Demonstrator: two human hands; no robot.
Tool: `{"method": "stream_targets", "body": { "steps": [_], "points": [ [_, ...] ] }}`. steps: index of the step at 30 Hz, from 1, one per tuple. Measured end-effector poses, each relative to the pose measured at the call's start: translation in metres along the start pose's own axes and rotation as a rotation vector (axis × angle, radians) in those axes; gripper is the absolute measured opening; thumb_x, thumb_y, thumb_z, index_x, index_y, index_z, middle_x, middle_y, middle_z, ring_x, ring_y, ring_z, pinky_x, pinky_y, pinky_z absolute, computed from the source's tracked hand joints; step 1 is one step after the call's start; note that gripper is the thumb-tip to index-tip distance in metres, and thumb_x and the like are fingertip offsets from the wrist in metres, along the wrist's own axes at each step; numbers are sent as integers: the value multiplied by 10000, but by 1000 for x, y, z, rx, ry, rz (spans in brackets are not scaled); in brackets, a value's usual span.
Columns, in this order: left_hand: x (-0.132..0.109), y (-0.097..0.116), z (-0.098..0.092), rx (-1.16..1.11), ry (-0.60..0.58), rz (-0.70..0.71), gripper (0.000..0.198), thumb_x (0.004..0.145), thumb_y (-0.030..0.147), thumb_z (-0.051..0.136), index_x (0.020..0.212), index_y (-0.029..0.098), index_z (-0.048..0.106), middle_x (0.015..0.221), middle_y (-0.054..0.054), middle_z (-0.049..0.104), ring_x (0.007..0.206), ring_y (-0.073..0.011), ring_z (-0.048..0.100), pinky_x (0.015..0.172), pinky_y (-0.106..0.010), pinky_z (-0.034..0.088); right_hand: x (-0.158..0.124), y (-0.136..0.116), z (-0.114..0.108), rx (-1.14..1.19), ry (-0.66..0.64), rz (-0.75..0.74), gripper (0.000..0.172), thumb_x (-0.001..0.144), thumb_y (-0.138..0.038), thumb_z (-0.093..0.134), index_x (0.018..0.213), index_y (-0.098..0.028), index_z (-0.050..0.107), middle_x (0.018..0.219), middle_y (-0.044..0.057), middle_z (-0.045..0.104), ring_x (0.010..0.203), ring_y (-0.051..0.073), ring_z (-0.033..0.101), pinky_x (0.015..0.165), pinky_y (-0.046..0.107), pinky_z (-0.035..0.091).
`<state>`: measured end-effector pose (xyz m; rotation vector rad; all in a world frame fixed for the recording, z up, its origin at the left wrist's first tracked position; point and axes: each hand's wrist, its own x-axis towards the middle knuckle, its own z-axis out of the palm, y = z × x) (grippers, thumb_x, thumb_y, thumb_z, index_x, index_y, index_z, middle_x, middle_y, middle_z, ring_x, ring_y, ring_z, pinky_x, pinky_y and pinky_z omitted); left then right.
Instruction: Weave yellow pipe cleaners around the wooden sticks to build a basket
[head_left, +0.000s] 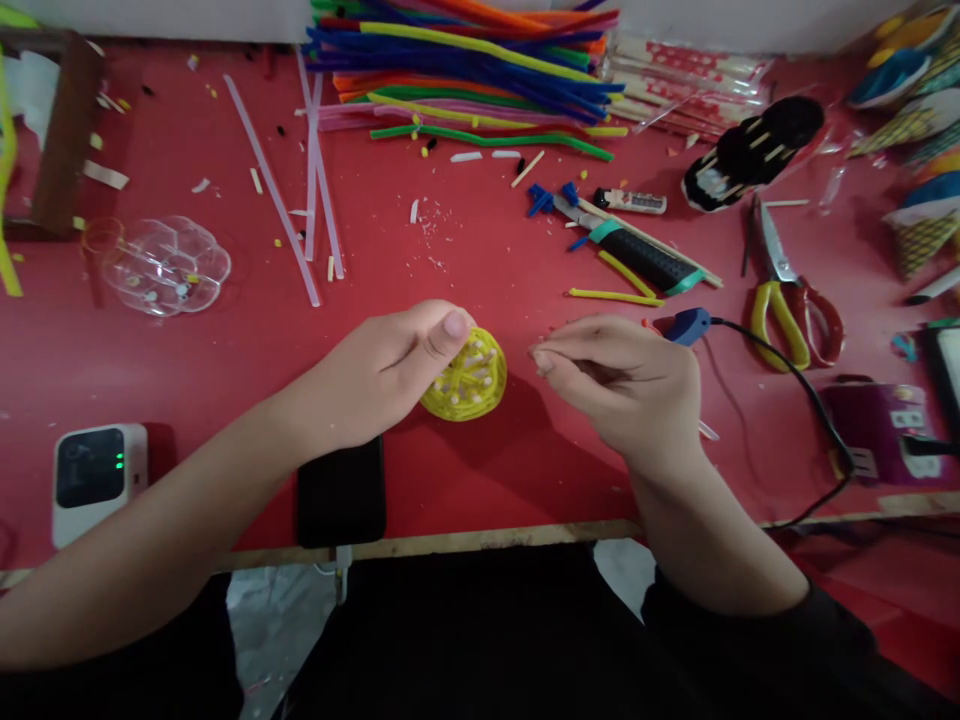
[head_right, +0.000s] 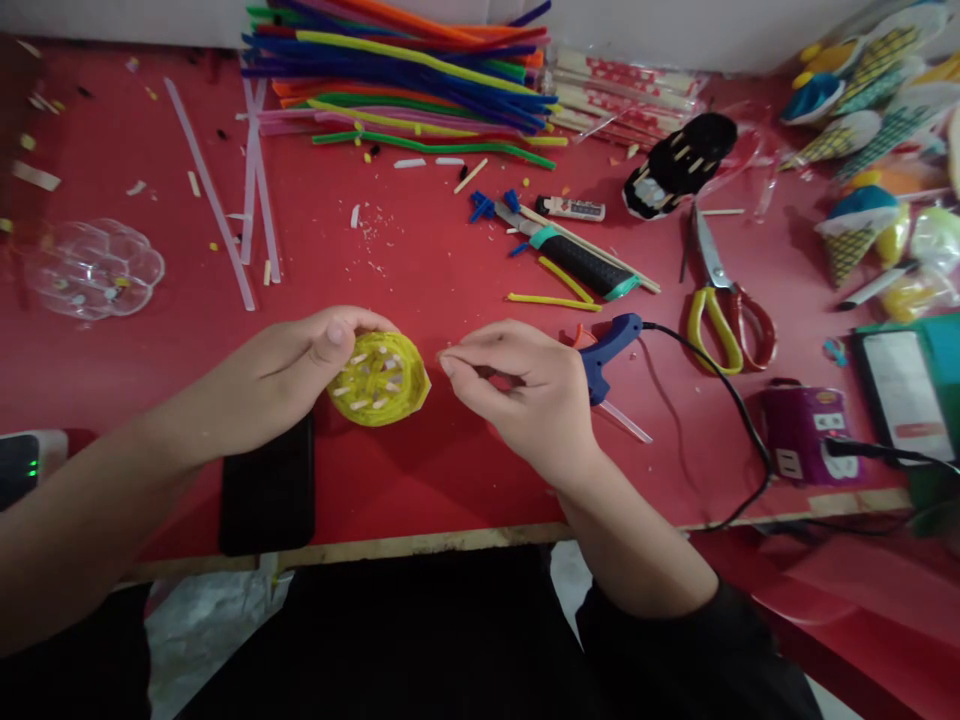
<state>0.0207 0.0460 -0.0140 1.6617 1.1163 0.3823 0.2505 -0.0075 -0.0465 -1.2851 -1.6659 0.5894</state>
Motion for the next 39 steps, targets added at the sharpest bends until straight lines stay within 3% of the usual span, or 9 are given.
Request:
{"method": "stream_targets", "body": {
  "steps": [7,13,16,21,26,30,35,39],
  "points": [
    [-4,-4,-2,154,138,47,568,1052,660,343,1032,202,679,991,-70,727,880,-224,659,760,-341,496,-3,1,9,58,-64,51,56,890,-202,760,891,-234,806,860,15,776,735,133,710,600,239,569],
    [-2,-3,5,-158,24,-146,519,903,614,687,1223,214,610,1071,-79,755,985,-247,714,788,-338,552,-6,2,21,125,-84,68,70,911,-229,739,917,-203,804,880,27,761,724,106,692,581,195,552],
    [1,-2,8,-307,-42,-185,454,891,508,719,1209,203,610,1074,-83,754,962,-240,733,771,-339,564,-7,2,22,130,-89,65,70,911,-227,740,928,-209,805,868,20,756,714,102,689,579,193,554],
    [-2,-1,9,-362,-112,-142,400,884,394,730,1206,209,580,1098,-64,737,946,-215,737,757,-310,583,-7,2,20,50,-72,-74,72,919,-237,747,952,-241,810,899,28,769,796,137,719,708,270,615],
    [-11,0,3,-309,-120,6,418,896,308,728,1275,235,566,1190,-71,722,1016,-219,733,847,-331,613,-7,-4,17,-44,-22,-289,81,928,-194,738,975,-247,777,919,20,773,818,138,730,763,277,624],
    [-15,3,-2,-376,-171,26,356,927,303,712,1254,253,581,1166,-56,729,994,-202,747,800,-295,624,-9,-7,13,-43,-32,-329,135,912,-174,751,1017,-259,762,917,10,763,830,145,730,768,293,635],
    [-16,1,-3,-390,-213,15,416,912,353,773,1270,306,565,1116,-34,757,872,-186,760,711,-274,625,-10,-8,7,-38,-87,-352,239,886,-145,762,1093,-264,762,951,14,763,863,154,737,785,298,648],
    [-18,-1,-5,-342,-238,37,432,896,367,799,1260,314,573,996,-6,767,778,-170,754,667,-253,612,-9,-10,4,-80,-114,-418,199,897,-131,754,1071,-227,760,956,38,758,877,169,742,789,315,663]
  ]
}}
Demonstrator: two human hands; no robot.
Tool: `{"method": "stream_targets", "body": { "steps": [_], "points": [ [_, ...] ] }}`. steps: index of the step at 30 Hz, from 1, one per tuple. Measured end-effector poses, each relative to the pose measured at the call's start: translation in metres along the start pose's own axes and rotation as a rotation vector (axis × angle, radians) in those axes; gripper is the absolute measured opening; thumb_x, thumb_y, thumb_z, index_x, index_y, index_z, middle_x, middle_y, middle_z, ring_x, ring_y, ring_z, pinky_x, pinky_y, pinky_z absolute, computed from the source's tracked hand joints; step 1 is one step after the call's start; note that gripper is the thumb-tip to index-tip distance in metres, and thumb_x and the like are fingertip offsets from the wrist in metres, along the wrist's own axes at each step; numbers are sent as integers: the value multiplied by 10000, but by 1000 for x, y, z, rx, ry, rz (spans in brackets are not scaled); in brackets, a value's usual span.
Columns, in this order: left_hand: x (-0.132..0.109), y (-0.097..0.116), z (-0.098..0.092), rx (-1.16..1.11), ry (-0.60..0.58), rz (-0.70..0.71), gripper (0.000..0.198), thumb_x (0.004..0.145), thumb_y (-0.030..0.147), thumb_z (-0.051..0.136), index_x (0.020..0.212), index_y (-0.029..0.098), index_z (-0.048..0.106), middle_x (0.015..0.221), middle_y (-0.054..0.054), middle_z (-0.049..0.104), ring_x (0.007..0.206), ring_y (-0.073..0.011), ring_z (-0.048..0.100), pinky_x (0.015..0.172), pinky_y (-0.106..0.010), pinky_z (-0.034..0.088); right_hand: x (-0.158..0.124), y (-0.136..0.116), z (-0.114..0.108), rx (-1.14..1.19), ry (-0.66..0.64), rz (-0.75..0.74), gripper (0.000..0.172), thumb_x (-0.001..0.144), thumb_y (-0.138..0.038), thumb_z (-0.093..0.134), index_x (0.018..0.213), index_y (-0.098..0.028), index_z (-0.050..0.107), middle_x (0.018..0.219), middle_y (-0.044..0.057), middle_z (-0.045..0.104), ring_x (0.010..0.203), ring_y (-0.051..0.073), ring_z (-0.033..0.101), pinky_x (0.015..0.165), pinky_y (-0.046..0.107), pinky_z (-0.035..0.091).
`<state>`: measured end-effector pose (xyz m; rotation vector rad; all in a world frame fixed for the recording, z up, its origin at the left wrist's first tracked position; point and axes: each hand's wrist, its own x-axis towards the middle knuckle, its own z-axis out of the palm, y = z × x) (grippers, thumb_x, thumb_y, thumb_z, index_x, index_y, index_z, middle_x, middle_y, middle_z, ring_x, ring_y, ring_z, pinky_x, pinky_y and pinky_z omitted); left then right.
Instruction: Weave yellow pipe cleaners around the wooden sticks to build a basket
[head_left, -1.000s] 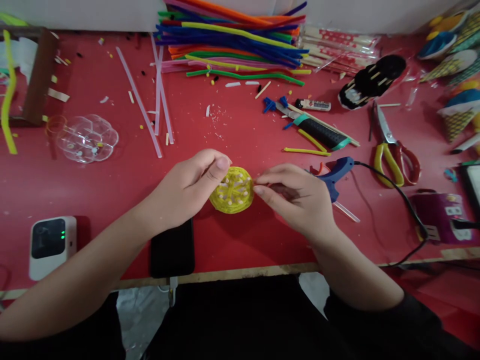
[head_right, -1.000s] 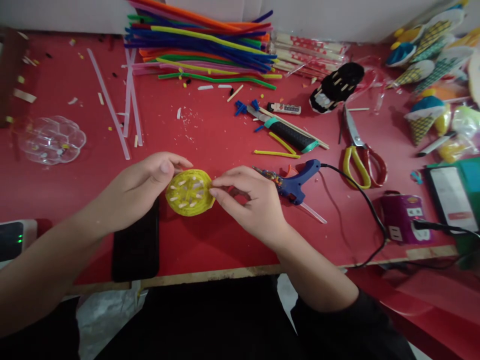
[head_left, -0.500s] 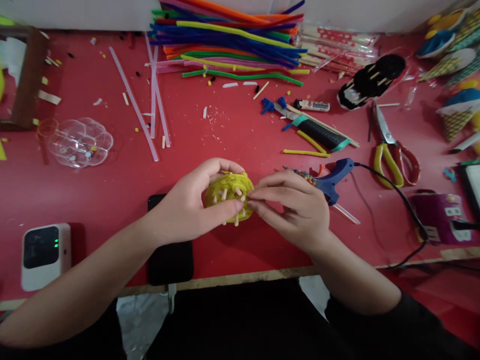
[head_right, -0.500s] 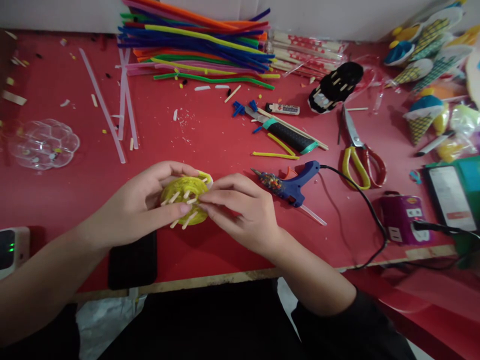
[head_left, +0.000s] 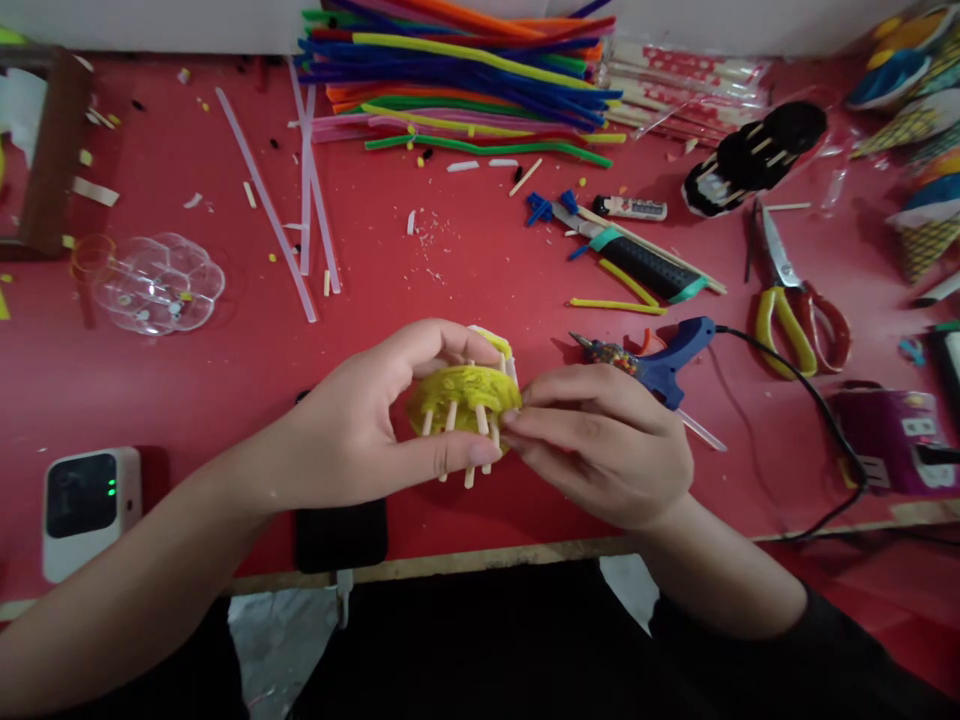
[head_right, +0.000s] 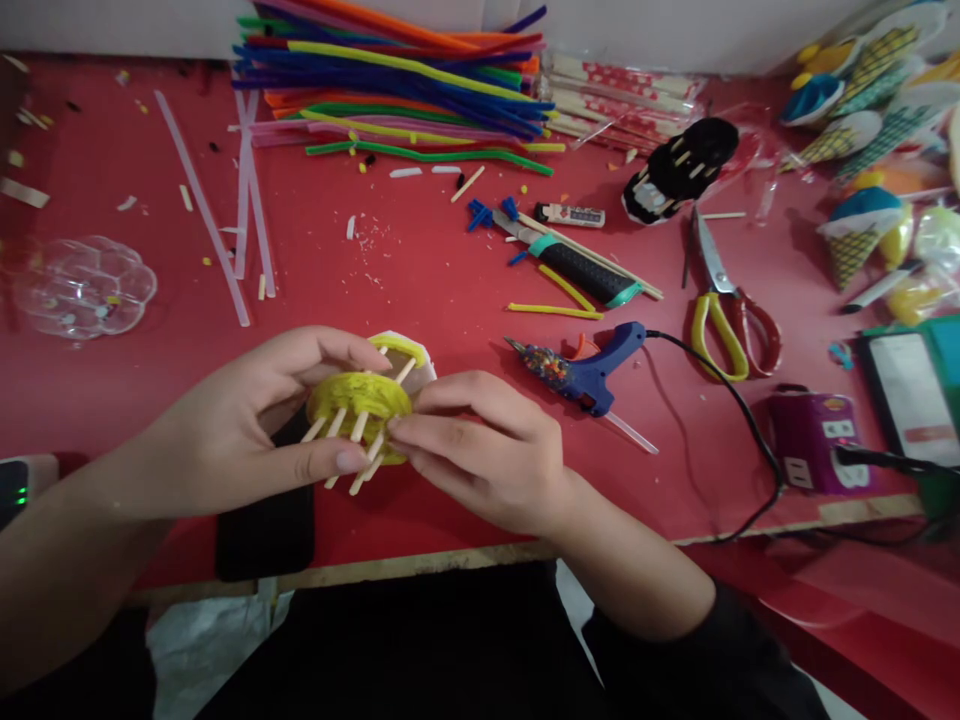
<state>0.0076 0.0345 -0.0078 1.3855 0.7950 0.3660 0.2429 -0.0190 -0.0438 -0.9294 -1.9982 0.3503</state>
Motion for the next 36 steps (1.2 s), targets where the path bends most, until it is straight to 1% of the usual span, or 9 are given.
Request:
{"method": "stream_targets", "body": {
  "steps": [4,9,13,18,22,27,30,33,36],
  "points": [
    [-3,3,-1,55,-33,-24,408,908,358,788,1255,332,575,969,23,756,744,-146,753,647,-226,593,1,-4,-2,-1,-30,-29,119,934,-127,723,1033,-189,749,968,59,753,881,157,736,796,300,662],
    [-2,10,-2,86,-72,-55,389,902,363,789,1228,302,586,1047,9,745,730,-136,753,630,-227,596,3,-9,-5,55,-73,34,58,967,-170,700,1001,-189,743,928,33,754,810,123,722,757,246,650],
    [0,13,-2,117,-73,-48,390,896,389,786,1218,284,593,999,0,748,717,-148,739,623,-242,592,3,-14,-7,74,-58,90,97,964,-162,700,1012,-238,736,881,-10,743,779,130,722,745,246,649],
    [0,13,-3,127,-93,-45,393,913,440,764,1228,292,583,965,7,741,709,-149,744,610,-235,591,-1,-20,-6,84,-94,92,204,938,-75,700,1067,-231,724,976,16,751,846,142,730,771,256,641],
    [1,14,-3,126,-107,-40,400,913,448,756,1223,262,584,986,-8,744,743,-159,751,641,-254,600,3,-20,-2,116,-85,122,110,994,-126,643,1058,-204,688,862,-8,703,748,116,688,697,229,620],
    [2,15,-2,174,-63,-6,425,894,443,775,1231,256,595,1024,-12,740,795,-164,732,622,-247,579,3,-21,1,52,-74,96,164,1044,-120,532,1048,-174,687,969,38,725,814,123,681,754,244,614],
    [1,12,-2,161,-49,-3,409,900,418,777,1240,287,592,1013,18,739,737,-137,713,608,-230,572,2,-21,-2,-25,-32,98,125,990,-112,638,1042,-193,718,936,27,730,807,132,680,762,260,616],
    [-2,8,-3,133,-23,22,436,892,373,796,1270,336,583,1042,36,745,765,-134,728,633,-216,583,4,-19,-6,-46,22,52,122,914,-118,754,1016,-183,741,905,35,741,800,138,687,752,268,621],
    [-4,3,-1,106,-8,52,457,909,326,787,1307,369,565,1017,43,753,785,-135,740,660,-210,588,7,-18,-7,-28,37,50,100,897,-131,775,975,-183,739,893,44,750,799,148,701,745,290,633]
  ]
}}
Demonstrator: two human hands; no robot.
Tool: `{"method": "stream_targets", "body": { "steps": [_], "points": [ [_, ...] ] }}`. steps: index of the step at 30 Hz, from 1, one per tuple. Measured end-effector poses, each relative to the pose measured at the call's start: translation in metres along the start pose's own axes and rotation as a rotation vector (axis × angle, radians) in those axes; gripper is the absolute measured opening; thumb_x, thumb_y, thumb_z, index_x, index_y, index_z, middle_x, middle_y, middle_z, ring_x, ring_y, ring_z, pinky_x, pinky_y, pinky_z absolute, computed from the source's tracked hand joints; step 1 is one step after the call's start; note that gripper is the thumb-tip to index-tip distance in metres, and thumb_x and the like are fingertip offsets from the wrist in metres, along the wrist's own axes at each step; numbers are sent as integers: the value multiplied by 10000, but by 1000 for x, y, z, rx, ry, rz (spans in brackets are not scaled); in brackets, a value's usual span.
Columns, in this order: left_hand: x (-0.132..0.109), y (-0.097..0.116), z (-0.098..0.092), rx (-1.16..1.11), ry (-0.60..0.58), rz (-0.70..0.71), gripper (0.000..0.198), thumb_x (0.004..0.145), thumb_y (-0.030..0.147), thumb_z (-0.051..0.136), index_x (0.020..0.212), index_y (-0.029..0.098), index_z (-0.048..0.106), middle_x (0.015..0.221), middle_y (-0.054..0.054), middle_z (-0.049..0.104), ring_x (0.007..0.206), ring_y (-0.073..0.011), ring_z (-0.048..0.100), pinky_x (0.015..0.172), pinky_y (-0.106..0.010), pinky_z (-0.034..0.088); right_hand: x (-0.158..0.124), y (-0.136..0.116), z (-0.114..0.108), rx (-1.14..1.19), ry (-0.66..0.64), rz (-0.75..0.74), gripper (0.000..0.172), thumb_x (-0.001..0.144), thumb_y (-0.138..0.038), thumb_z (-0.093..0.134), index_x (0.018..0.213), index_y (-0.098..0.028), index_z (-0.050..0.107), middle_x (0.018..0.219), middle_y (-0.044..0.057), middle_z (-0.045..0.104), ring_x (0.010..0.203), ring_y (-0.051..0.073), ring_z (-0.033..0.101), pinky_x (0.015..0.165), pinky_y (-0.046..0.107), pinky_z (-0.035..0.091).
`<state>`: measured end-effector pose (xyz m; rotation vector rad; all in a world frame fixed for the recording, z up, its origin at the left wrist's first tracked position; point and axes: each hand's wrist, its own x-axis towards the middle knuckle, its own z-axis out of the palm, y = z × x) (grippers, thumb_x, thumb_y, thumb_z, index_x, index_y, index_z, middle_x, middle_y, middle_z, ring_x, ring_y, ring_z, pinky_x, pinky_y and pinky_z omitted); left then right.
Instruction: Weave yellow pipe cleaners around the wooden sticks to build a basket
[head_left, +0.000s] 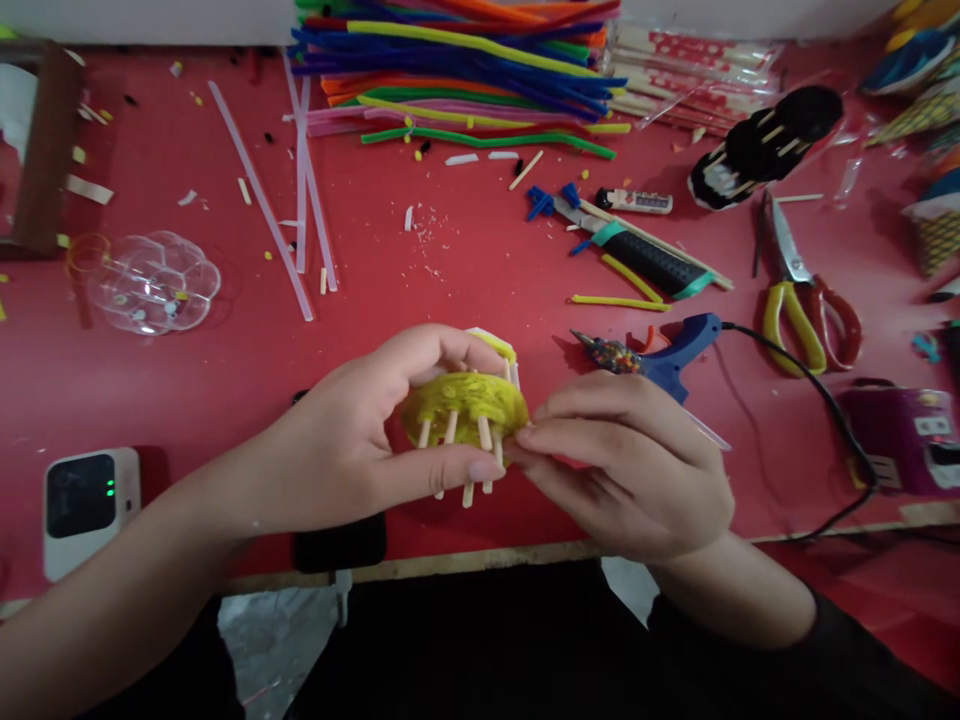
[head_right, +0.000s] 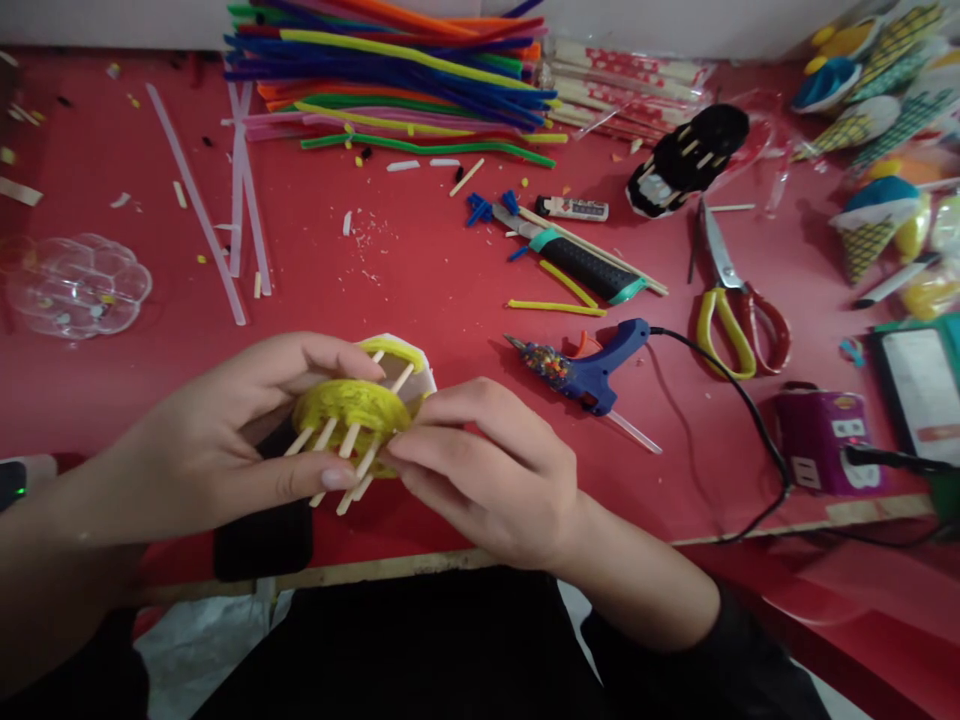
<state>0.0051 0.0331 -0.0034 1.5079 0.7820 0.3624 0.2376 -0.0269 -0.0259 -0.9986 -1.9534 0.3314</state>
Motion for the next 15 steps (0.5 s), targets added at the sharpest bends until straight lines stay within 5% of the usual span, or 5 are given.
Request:
{"method": "stream_targets", "body": {
  "steps": [3,9,15],
  "points": [
    [-1,0,4,10,74,35,422,905,335,792,1274,332,588,1014,20,757,788,-148,742,699,-239,600,1,-1,1,-21,5,32,92,900,-151,774,962,-208,737,876,39,753,783,157,707,723,313,643],
    [-5,0,12,178,232,119,500,854,421,830,1293,295,626,1236,-56,716,1131,-260,711,959,-366,594,0,-5,4,-51,53,34,150,891,-139,776,1019,-200,728,909,47,761,812,161,724,739,302,649],
    [-6,1,15,304,270,203,467,882,415,805,1296,297,622,1228,-51,684,1112,-247,690,1060,-414,542,-3,-8,1,-115,39,28,225,888,-124,770,1084,-224,727,932,36,767,829,186,738,745,338,662]
  ]
}}
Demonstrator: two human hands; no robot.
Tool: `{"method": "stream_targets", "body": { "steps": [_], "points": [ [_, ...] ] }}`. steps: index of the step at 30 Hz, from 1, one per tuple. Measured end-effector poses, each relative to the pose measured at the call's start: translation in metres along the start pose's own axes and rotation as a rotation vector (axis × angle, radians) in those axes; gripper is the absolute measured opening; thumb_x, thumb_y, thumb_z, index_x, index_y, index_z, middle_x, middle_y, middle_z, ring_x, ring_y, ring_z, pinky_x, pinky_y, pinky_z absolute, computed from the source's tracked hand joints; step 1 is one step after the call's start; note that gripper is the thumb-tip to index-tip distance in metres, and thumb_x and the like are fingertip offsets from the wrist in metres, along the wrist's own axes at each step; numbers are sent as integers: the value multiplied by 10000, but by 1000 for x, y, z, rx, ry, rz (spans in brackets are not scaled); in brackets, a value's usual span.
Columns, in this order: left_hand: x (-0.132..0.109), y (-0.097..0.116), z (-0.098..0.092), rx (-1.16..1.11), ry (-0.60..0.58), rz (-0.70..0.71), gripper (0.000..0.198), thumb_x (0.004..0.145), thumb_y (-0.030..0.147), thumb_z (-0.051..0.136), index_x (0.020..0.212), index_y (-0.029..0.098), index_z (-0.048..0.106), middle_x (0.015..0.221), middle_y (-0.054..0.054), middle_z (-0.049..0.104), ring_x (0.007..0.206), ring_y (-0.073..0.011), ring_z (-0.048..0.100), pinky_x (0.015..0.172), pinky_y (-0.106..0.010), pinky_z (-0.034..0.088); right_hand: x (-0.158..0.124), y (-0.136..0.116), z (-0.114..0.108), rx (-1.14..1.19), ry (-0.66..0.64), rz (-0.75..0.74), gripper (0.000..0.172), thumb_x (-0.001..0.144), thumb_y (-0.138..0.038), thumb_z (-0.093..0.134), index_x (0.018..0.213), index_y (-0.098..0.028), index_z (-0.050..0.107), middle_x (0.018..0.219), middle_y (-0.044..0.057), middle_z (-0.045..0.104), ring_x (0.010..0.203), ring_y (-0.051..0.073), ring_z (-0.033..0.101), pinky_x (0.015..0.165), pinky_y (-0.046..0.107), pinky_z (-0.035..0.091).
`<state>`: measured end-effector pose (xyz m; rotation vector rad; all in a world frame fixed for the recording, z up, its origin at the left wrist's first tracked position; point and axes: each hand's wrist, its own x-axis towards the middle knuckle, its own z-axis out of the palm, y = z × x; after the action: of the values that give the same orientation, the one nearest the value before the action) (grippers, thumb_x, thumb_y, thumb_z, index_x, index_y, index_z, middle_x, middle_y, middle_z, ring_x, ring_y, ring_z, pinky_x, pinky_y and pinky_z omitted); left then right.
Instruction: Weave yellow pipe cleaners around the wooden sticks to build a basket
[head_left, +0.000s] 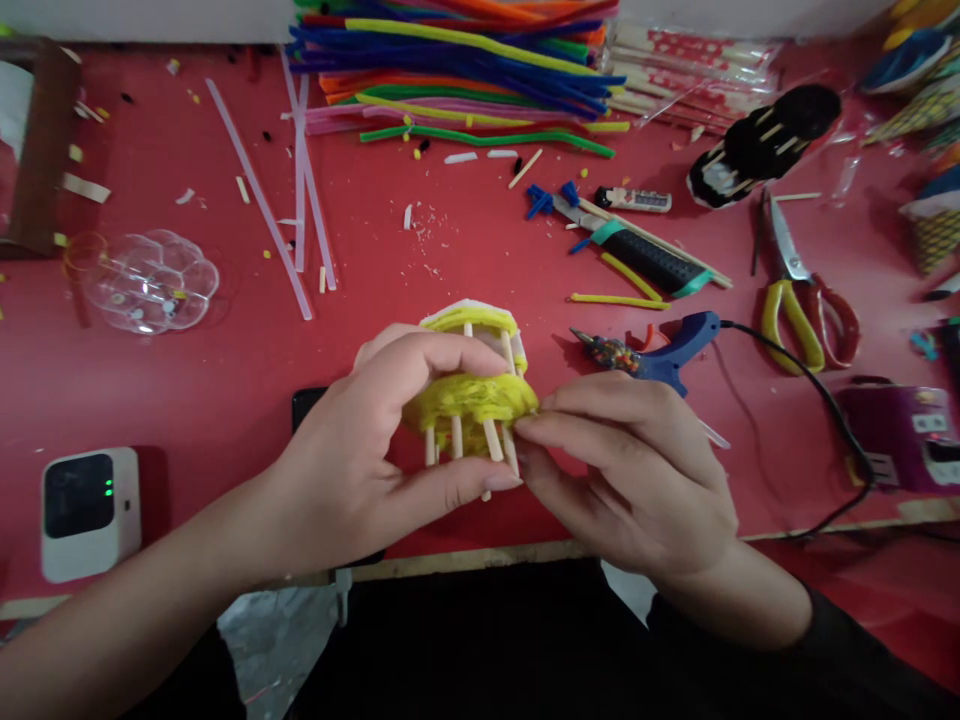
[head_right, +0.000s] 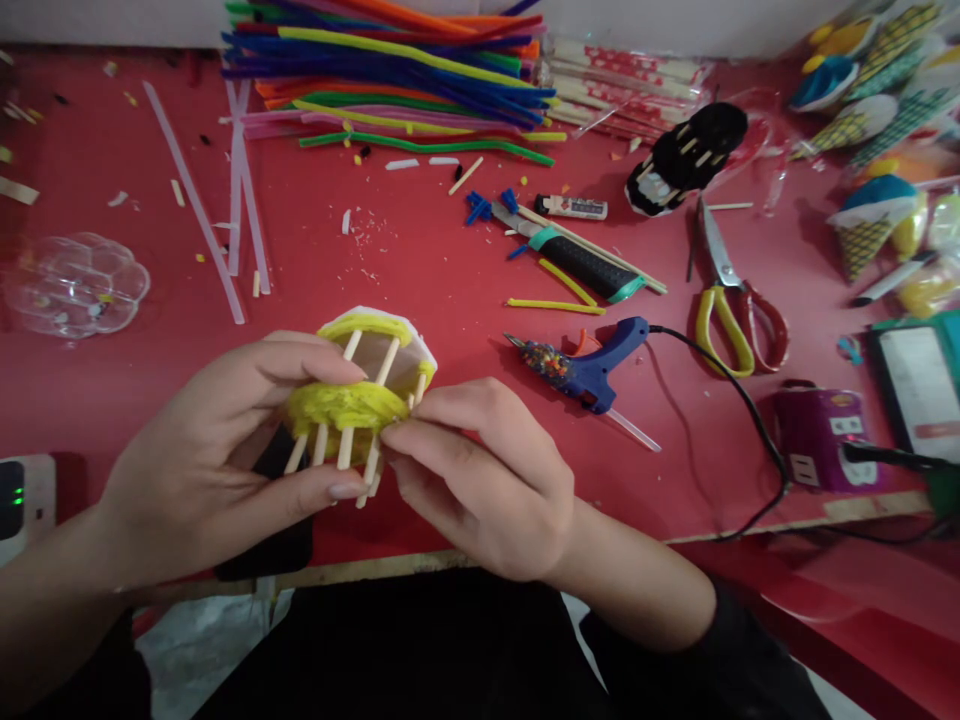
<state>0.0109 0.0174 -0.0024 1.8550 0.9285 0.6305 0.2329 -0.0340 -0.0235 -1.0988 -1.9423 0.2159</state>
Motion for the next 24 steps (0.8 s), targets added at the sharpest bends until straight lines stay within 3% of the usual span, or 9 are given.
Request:
{"method": "stream_targets", "body": {
  "steps": [7,12,18,20,24],
  "points": [
    [0,3,-1,13,-5,-7,482,883,423,806,1303,290,610,1211,-39,687,1040,-213,696,1020,-372,556,-2,-2,-4,-26,-35,-33,215,904,-63,730,1087,-174,733,969,58,750,878,179,728,800,338,648],
    [3,6,-1,-63,-40,-70,478,855,427,822,1261,295,608,1170,-32,720,1075,-238,711,981,-375,590,-6,1,-2,22,-51,-54,237,925,-31,665,1124,-144,727,1032,72,735,957,196,708,837,360,625],
    [7,11,-2,-173,-148,-156,459,881,413,793,1260,302,560,1310,-21,707,1035,-199,731,763,-280,619,-9,2,2,37,-102,-94,208,945,-33,612,1120,-78,715,1082,120,712,977,219,655,875,386,608],
    [6,9,-2,-175,-171,-180,462,892,431,783,1276,309,556,1316,-21,705,1060,-196,727,705,-258,610,-7,1,2,37,-139,-97,191,952,-46,607,1113,-81,704,1106,133,708,972,218,641,887,391,606],
    [7,2,-2,-184,-191,-219,449,906,431,764,1293,315,568,1283,-34,719,1053,-203,736,751,-272,629,-2,2,1,32,-190,-30,172,973,-73,596,1079,-169,692,1097,88,709,970,194,663,870,348,605]
  ]
}}
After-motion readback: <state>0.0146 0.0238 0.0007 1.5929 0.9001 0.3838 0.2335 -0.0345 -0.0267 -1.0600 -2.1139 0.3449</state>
